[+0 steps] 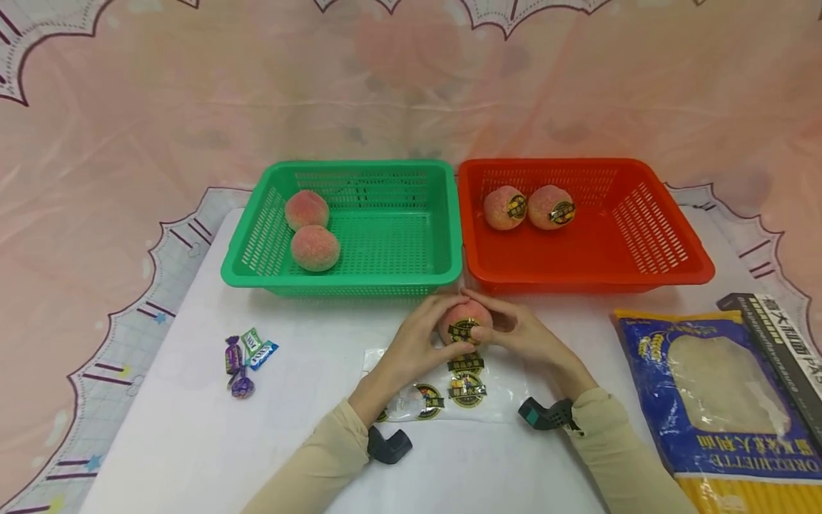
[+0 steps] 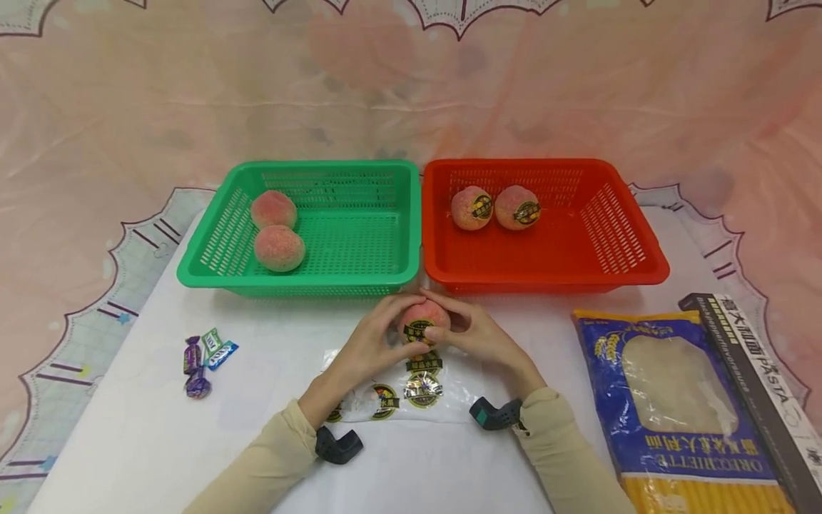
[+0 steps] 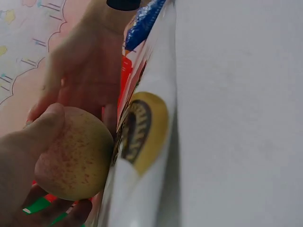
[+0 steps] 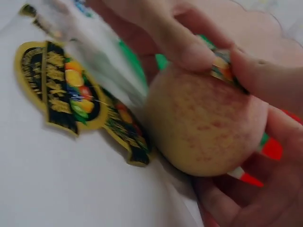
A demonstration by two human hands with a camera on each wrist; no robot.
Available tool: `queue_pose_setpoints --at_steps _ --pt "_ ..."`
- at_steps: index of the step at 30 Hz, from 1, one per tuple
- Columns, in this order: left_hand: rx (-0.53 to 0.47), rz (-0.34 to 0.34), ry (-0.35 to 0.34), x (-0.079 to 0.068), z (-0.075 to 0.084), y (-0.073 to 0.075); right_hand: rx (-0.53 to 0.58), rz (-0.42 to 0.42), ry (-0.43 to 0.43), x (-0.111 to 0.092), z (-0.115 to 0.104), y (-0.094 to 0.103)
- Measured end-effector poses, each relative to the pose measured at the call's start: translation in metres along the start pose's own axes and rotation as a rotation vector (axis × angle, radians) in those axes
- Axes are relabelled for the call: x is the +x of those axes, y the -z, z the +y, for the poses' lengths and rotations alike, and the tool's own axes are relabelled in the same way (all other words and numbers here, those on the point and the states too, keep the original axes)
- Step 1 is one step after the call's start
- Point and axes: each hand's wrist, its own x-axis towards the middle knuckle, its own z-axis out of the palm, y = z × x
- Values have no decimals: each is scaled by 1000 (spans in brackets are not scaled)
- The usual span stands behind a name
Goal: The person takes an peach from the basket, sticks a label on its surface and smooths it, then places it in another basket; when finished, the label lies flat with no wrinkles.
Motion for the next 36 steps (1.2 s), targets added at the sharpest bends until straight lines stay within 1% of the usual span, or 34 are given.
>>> queue_pose_setpoints --at_steps 4,8,12,17,20,23,26,29,31,33,34,36 --pt "46 9 6 -1 2 -1 -77 48 7 0 -5 -9" --pt "86 -5 3 -2 4 -1 -89 76 -13 -1 -10 -15" --pt "91 -1 -1 -3 5 -1 -99 66 -7 -3 -10 -12" --pt "63 44 -8 -1 7 -4 -105 58 0 -5 -9 -6" --pt "41 49 8 0 9 -4 -75 59 6 -4 -9 -6" --pt "-12 29 30 0 10 -3 -20 79 -23 -4 -8 -7" --pt "-47 17 34 -2 11 -2 7 69 -45 -6 -6 -8" --pt "-41 41 21 -3 12 -3 19 42 -67 -7 -7 -6" --pt "-26 64 8 -3 14 -5 59 31 -83 -8 -8 -6" --pt "-13 85 2 -3 14 -7 129 56 -132 -9 -10 -5" --pt "-12 97 10 -3 14 -8 171 80 -150 -10 -11 -5" --pt "-17 105 44 -3 13 -10 263 158 -201 -12 -11 -4"
